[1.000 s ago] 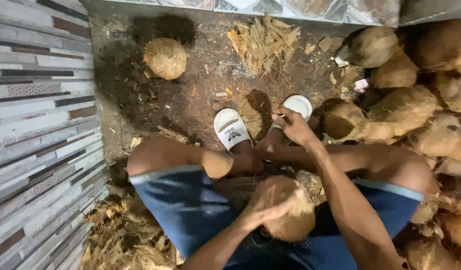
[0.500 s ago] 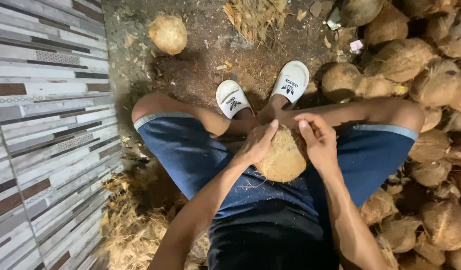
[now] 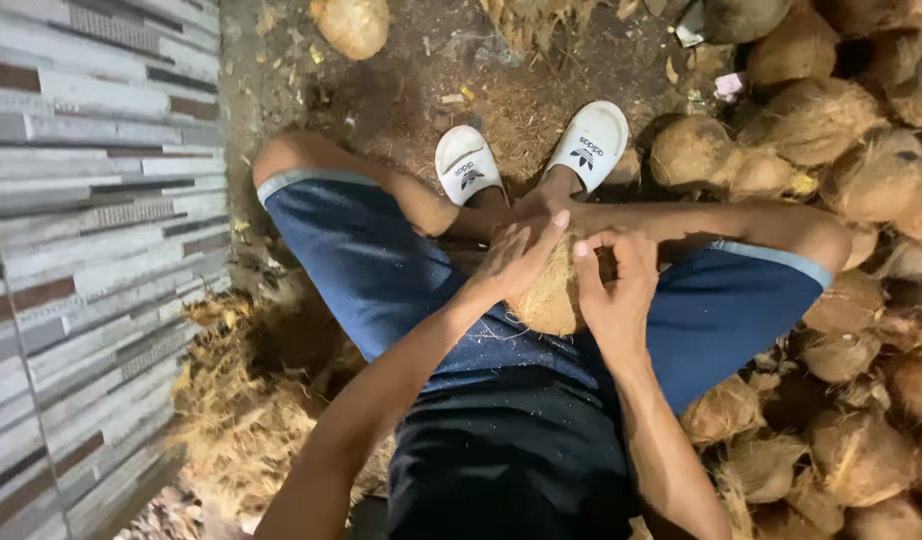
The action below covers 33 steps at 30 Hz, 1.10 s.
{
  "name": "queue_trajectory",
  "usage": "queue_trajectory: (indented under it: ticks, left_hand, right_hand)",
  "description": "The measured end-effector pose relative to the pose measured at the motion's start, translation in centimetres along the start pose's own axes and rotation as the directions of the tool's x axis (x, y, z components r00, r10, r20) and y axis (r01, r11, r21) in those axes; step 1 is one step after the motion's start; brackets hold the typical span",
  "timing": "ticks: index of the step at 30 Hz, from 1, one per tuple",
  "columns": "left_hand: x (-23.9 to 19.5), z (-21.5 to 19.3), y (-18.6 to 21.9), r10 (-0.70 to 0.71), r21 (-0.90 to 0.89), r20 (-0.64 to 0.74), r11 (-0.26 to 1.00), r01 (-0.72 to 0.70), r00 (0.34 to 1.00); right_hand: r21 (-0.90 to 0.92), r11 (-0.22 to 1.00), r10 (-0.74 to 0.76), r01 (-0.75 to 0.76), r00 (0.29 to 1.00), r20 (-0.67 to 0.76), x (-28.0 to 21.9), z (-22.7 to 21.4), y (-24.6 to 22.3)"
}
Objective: The person sits cross-legged on the floor and peels the fibrous husk off a coconut by hand. They repeatedly pull away strands of husk and discard them onto the floor, surrounded by a pile of other coconuts.
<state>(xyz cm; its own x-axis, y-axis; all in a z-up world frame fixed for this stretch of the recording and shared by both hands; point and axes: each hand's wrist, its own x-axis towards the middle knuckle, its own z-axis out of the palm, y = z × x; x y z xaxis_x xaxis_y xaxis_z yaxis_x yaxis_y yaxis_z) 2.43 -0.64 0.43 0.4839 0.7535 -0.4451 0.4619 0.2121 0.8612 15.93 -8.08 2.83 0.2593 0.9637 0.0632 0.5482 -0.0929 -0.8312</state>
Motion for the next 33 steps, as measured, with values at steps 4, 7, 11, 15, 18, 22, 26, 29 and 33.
queue_trajectory:
  ticks: [4, 7, 11, 15, 18, 22, 26, 29, 33]
  left_hand:
    - [0.8, 1.5, -3.3, -0.082, -0.007, 0.053, 0.997, 0.082, 0.995]
    - [0.3, 3.2, -6.1, 0.050, -0.055, -0.022, 0.997, -0.051, 0.999]
    - [0.5, 2.1, -3.7, 0.241, -0.101, -0.114, 0.962, -0.253, 0.964]
    - [0.4, 1.2, -3.1, 0.052, 0.173, 0.017, 0.983, -0.054, 0.999]
    - [0.3, 2.1, -4.9, 0.435, 0.138, -0.150, 0.899, -0.417, 0.888]
    - [0.2, 1.8, -3.5, 0.368, 0.145, -0.091, 0.924, -0.354, 0.925]
    - [-0.2, 0.8, -2.3, 0.314, 0.168, -0.065, 0.939, -0.300, 0.947]
    - [-0.5, 0.3, -1.3, 0.258, 0.187, -0.039, 0.951, -0.247, 0.965]
    - [-0.8, -0.2, 0.0, 0.169, 0.201, 0.011, 0.965, -0.168, 0.986]
  right_hand:
    - [-0.116, 0.987, -0.100, 0.111, 0.990, 0.095, 0.3, -0.1, 2.4]
    - [-0.057, 0.994, -0.090, 0.098, 0.987, 0.134, 0.9, 0.3, 1.8]
    - [0.042, 0.995, -0.096, 0.092, 0.992, 0.088, 0.9, 1.3, 2.3]
    - [0.157, 0.987, -0.043, 0.041, 0.999, 0.014, 0.2, 1.9, 4.0]
    - [0.199, 0.980, -0.025, 0.028, 1.000, -0.017, -0.4, 1.7, 4.9]
    - [0.259, 0.966, 0.008, -0.004, 1.000, -0.016, -0.7, 1.7, 5.7]
    - [0.148, 0.989, 0.001, -0.005, 1.000, 0.021, 0.2, 1.3, 4.8]
    - [0.009, 0.998, -0.063, 0.062, 0.995, 0.083, 1.0, 1.1, 3.8]
    - [0.019, 0.996, -0.089, 0.088, 0.988, 0.124, 1.5, 1.6, 3.5]
